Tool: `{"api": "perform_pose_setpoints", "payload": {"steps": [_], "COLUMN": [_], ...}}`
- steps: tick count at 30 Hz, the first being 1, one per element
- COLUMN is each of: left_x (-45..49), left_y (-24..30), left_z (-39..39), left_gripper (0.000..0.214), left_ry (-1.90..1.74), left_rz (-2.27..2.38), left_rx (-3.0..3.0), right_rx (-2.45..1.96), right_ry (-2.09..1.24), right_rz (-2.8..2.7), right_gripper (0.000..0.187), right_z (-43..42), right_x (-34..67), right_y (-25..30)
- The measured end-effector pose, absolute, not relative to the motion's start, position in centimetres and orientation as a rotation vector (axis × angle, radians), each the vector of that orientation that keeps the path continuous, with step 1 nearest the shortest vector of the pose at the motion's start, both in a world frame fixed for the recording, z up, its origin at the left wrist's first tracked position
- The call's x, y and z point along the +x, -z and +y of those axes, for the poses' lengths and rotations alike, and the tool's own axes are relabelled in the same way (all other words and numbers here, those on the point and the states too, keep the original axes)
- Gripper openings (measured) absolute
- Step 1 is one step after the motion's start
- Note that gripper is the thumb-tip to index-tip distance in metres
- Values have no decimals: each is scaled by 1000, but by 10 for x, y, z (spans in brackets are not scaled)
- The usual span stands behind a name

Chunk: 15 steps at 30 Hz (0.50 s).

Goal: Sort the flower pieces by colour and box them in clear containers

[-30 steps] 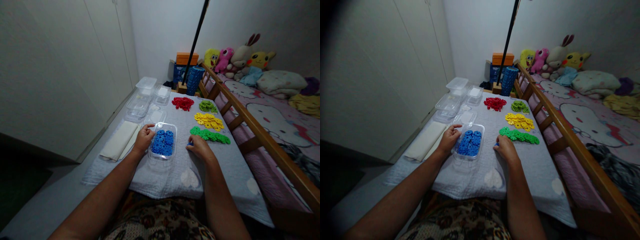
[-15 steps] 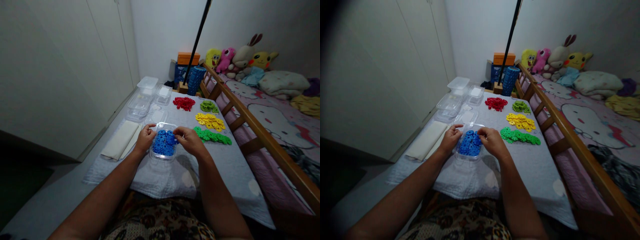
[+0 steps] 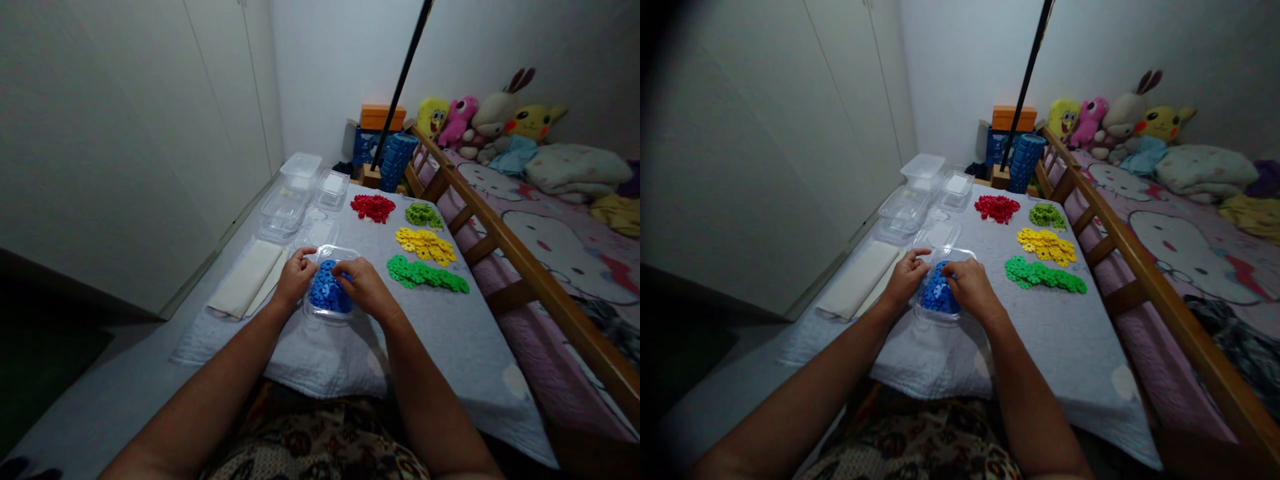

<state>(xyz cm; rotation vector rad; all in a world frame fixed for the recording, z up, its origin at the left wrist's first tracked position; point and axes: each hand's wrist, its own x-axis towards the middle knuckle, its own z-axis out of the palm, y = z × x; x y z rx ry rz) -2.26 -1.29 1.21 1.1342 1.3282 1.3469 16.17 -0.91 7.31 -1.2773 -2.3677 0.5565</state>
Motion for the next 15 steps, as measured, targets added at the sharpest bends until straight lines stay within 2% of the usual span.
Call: {"api": "perform_pose_setpoints", "payload": {"steps": [8,15], "left_x": [-22,-20], "left_y": [-9,-9], "left_z": [-12,-15], "left_gripper": [41,46], "left_ry": [-1367,-1346], "left_rz": [1331,1245], "left_rx": [1135,1033], "right_rx": [-1321,-1479], "right_ry": [-584,-707], "right_rz": [-2010,-1770], "right_gripper": [15,42], "right_z": [5,4], "right_x": [190,195], "right_y": [-64,-38]}}
